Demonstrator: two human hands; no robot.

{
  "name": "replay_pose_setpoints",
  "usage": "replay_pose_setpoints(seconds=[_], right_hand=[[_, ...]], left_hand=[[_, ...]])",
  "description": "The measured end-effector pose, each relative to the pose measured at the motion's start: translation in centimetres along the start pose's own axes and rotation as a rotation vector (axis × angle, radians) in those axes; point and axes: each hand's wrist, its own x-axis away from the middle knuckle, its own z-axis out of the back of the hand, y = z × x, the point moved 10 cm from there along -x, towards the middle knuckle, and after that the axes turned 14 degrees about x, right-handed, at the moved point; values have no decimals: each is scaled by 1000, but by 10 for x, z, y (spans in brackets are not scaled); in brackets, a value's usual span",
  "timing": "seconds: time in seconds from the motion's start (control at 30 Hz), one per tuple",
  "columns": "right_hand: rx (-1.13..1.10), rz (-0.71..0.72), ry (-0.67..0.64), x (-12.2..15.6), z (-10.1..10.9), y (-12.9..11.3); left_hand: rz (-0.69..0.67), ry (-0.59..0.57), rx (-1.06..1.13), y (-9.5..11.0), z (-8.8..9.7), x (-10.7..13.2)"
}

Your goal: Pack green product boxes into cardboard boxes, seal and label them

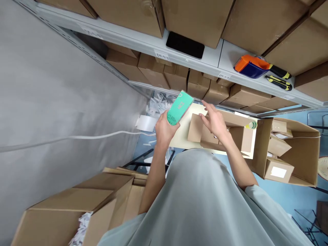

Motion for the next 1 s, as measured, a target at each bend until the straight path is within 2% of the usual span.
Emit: replay_pose_setpoints(seconds=[0.1, 0.2, 0.3, 0.4, 0.53, 0.67, 0.8, 1.0], right_hand=[[5, 5, 73, 17, 17, 9], [39, -17, 108, 43, 34, 29], [57, -74, 105, 77, 45, 67], [62, -154, 71, 116, 41, 117], [83, -289, -27, 160, 16, 179], [137, -386, -204, 178, -22, 215], [182, -354, -393, 173, -59, 225], [279, -215, -529, 149, -102, 229]], left_hand=[[-172, -58, 18, 56, 15, 27], [-272, -186, -12, 104, 6, 52], [-339, -292, -18, 138, -23, 70], [-366, -412, -20, 153, -74, 82], [-398, -602, -110, 161, -155, 93], [-460, -736, -185, 159, -217, 95], [-436, -793, -279, 131, -257, 87], [-365, -822, -446, 94, -291, 77]])
